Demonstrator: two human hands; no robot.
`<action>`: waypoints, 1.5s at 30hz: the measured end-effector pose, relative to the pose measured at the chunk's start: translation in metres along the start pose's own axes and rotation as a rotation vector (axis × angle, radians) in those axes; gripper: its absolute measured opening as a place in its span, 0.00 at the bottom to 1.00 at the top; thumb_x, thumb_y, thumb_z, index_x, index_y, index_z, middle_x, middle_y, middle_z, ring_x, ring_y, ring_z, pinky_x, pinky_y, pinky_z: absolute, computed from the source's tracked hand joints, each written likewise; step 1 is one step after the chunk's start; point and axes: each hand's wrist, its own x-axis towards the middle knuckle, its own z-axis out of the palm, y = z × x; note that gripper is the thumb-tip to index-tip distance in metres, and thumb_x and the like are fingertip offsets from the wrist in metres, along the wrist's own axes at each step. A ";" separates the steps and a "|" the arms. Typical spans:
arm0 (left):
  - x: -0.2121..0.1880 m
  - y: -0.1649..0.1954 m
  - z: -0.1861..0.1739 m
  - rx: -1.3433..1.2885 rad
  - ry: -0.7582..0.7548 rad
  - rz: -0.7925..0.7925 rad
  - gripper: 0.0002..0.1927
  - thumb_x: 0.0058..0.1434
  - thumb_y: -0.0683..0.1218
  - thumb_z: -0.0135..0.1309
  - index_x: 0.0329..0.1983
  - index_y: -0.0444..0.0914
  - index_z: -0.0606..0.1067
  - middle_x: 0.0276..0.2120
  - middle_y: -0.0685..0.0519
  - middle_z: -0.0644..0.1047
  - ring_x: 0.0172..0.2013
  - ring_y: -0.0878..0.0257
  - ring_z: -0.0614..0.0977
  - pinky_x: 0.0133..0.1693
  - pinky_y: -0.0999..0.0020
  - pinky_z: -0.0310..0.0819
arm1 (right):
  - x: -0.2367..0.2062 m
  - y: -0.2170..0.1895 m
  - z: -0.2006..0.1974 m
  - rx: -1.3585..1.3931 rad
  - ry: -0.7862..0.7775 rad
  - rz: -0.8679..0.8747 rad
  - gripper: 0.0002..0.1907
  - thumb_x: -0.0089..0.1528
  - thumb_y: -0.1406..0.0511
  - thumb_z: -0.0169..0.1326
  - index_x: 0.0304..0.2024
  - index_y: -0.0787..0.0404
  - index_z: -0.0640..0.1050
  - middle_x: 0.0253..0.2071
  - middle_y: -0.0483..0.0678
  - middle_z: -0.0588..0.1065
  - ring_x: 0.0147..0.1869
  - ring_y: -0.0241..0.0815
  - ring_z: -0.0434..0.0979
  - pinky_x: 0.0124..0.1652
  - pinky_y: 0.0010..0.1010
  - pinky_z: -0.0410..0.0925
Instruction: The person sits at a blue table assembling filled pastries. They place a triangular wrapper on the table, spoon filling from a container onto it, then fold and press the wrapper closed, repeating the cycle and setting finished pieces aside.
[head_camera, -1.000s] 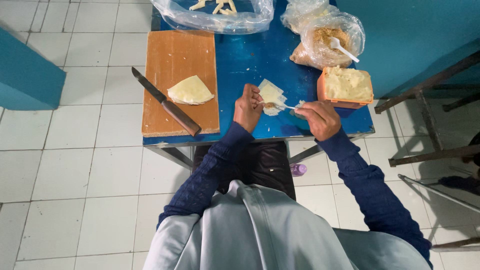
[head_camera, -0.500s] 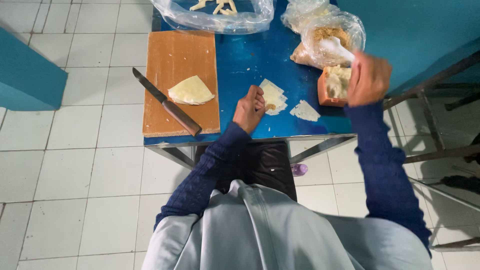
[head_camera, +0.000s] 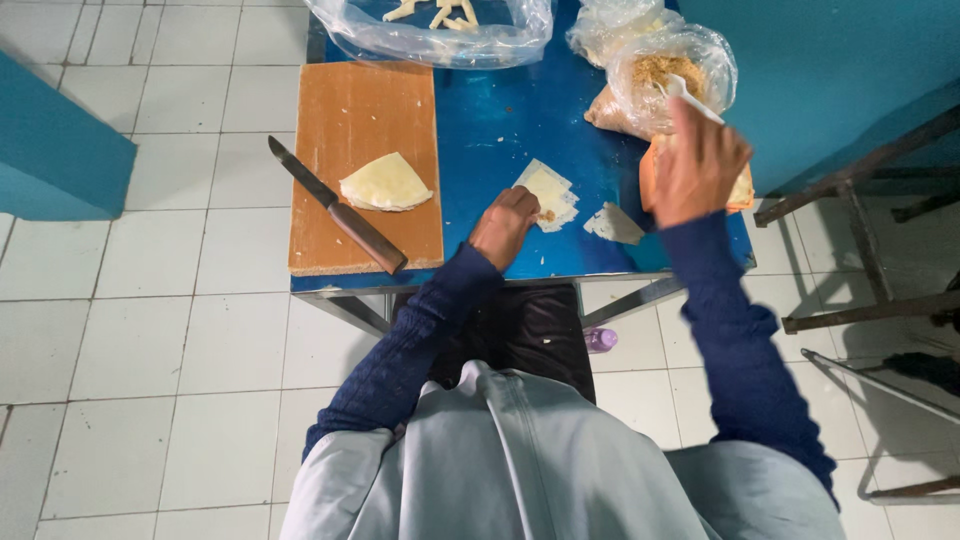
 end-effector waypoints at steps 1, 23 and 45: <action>0.000 0.000 0.002 0.001 0.013 -0.012 0.07 0.59 0.36 0.57 0.39 0.34 0.72 0.40 0.44 0.74 0.44 0.43 0.77 0.45 0.54 0.73 | -0.010 -0.015 -0.006 0.069 0.016 0.009 0.30 0.66 0.73 0.60 0.70 0.55 0.71 0.57 0.53 0.74 0.60 0.56 0.72 0.59 0.48 0.58; -0.004 0.000 -0.008 -0.098 0.012 -0.066 0.03 0.63 0.36 0.52 0.38 0.35 0.70 0.37 0.42 0.74 0.43 0.41 0.76 0.41 0.52 0.71 | -0.080 -0.111 0.012 0.112 -0.181 0.180 0.18 0.61 0.57 0.66 0.53 0.47 0.82 0.46 0.42 0.70 0.52 0.45 0.66 0.50 0.47 0.53; 0.010 -0.009 0.012 0.007 0.025 -0.127 0.04 0.57 0.36 0.56 0.34 0.34 0.74 0.36 0.45 0.74 0.44 0.43 0.76 0.44 0.52 0.71 | -0.043 -0.074 0.062 0.282 -0.311 0.019 0.07 0.57 0.63 0.66 0.33 0.56 0.80 0.35 0.46 0.74 0.44 0.51 0.70 0.41 0.46 0.57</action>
